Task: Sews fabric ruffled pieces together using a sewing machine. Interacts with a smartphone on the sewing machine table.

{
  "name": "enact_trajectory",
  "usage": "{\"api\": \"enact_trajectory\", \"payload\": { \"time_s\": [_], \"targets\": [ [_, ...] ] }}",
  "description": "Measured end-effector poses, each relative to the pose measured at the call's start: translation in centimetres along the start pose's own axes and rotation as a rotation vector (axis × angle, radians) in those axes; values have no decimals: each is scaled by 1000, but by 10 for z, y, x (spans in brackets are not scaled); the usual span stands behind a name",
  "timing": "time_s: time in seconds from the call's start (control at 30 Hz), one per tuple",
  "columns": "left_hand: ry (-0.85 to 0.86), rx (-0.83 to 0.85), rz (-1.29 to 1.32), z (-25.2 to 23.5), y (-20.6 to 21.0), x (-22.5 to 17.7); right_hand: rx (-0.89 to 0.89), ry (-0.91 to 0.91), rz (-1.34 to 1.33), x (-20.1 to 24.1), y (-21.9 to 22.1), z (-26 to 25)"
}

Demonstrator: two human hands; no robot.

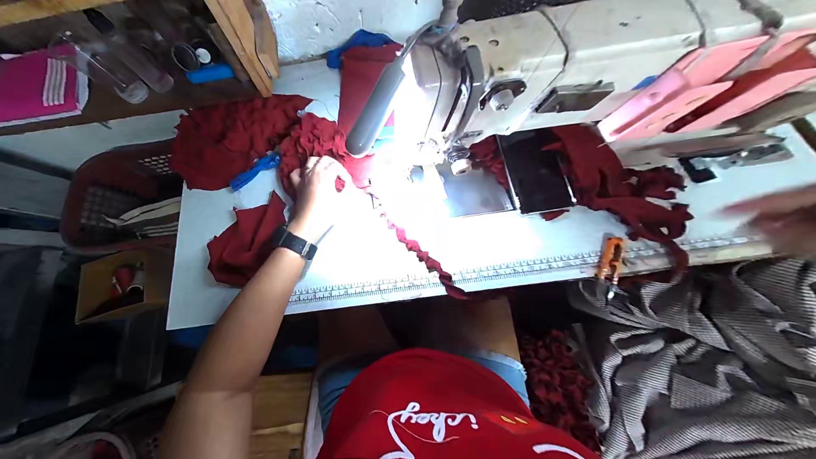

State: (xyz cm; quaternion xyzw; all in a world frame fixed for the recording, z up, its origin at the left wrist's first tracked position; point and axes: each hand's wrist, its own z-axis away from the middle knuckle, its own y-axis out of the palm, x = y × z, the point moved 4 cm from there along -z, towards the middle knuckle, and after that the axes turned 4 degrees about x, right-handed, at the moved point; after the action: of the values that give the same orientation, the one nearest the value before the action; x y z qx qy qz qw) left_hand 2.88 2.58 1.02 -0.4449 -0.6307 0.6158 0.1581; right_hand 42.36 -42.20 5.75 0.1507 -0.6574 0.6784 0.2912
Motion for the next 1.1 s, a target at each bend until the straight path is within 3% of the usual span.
{"api": "enact_trajectory", "payload": {
  "time_s": [0.07, 0.13, 0.27, 0.4, 0.57, 0.67, 0.77, 0.9, 1.0, 1.1],
  "targets": [
    [-34, -6, 14, 1, 0, -5, -11, 115, 70, 59, 56, -5],
    [-65, -10, 16, -3, 2, -10, -102, 82, 183, 60, 90, -5],
    [-70, -51, -4, -4, 7, -11, -270, 31, 281, 51, 103, -4],
    [-29, -57, 44, 0, 6, -10, -311, -53, 277, 94, 101, -19],
    [-4, -45, 116, 0, 5, -11, -192, 65, 206, 194, 135, -91],
    [20, -57, 139, 1, 4, -10, -175, 84, 285, 224, 163, -158],
    [33, -59, 137, 2, 4, -10, -165, -59, 231, 240, 180, -209],
    [48, -56, 156, 3, 1, -11, -137, -38, 60, 252, 188, -245],
    [60, -35, 161, 3, 0, -10, -171, -229, 361, 242, 191, -253],
    [84, -47, 147, 4, -1, -8, -111, -110, 347, 241, 189, -235]
  ]
}}
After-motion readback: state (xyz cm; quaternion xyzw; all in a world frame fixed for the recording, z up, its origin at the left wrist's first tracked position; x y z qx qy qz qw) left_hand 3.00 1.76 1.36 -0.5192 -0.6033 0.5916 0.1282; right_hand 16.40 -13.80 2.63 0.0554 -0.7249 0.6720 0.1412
